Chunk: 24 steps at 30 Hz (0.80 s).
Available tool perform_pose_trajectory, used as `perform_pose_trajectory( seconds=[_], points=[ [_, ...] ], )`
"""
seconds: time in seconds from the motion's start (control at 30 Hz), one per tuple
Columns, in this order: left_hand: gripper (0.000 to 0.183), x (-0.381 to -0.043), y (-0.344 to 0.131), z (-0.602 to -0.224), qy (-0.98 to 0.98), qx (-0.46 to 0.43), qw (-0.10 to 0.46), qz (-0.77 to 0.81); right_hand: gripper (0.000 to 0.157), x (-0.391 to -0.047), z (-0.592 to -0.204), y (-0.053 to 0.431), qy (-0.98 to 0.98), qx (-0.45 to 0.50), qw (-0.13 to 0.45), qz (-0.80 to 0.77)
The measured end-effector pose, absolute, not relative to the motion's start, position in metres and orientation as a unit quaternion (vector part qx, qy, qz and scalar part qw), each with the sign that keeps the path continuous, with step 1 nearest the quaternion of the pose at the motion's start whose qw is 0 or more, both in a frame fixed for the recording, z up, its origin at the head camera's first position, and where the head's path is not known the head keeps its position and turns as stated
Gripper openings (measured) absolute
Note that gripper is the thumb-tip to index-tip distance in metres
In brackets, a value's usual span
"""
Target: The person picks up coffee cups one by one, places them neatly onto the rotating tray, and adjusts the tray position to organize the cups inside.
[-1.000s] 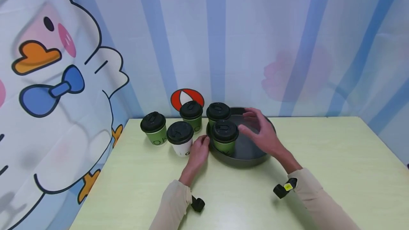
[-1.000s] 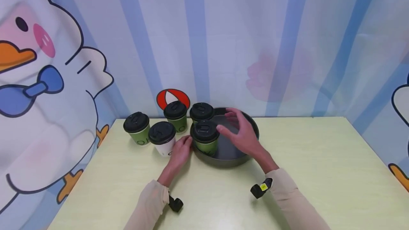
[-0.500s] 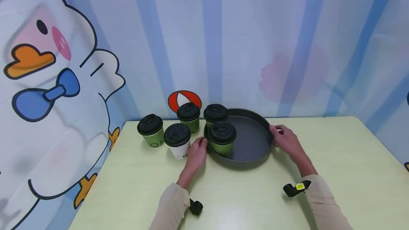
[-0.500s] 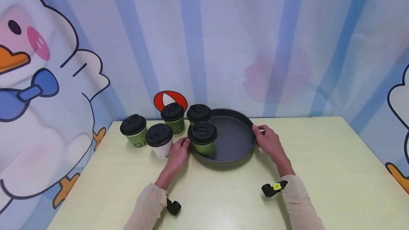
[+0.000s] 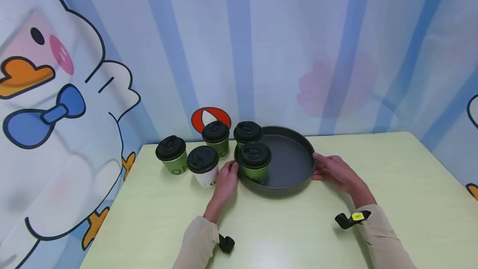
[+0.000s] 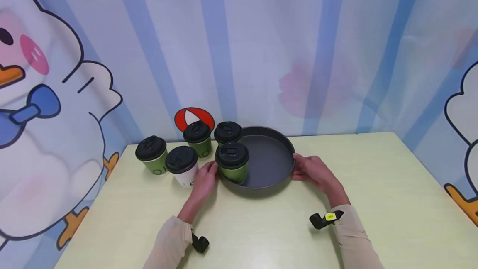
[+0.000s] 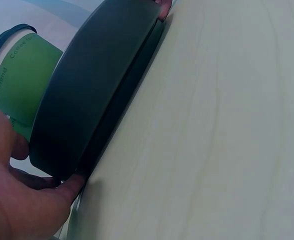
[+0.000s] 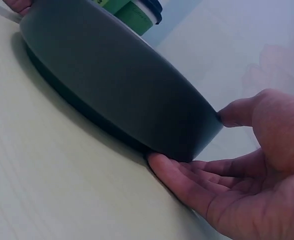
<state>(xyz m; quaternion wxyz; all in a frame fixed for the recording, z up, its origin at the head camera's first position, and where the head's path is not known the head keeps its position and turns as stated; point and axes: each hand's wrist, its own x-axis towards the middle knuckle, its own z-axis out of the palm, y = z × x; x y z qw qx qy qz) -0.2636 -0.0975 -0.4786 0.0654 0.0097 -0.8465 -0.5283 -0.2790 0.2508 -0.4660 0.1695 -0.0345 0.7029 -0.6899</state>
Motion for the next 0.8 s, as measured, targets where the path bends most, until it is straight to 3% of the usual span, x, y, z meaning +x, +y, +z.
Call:
perform_pose_trajectory(
  seconds=[0.27, 0.33, 0.6, 0.8],
  points=[
    [0.045, -0.262, -0.097, -0.478, -0.847, 0.006, 0.072, -0.527, 0.047, -0.277, -0.466, 0.265, 0.684, -0.081, 0.249, -0.681],
    [0.045, -0.261, -0.097, -0.478, -0.848, 0.005, 0.072, -0.526, 0.051, -0.277, -0.466, 0.265, 0.688, -0.086, 0.246, -0.677],
    [0.045, -0.261, -0.098, -0.478, -0.85, 0.007, 0.074, -0.522, 0.066, -0.28, -0.468, 0.248, 0.715, -0.036, 0.142, -0.683],
    [0.047, -0.261, -0.098, -0.477, -0.848, 0.002, 0.066, -0.526, 0.055, -0.278, -0.467, 0.257, 0.712, -0.062, 0.198, -0.67]
  ],
)
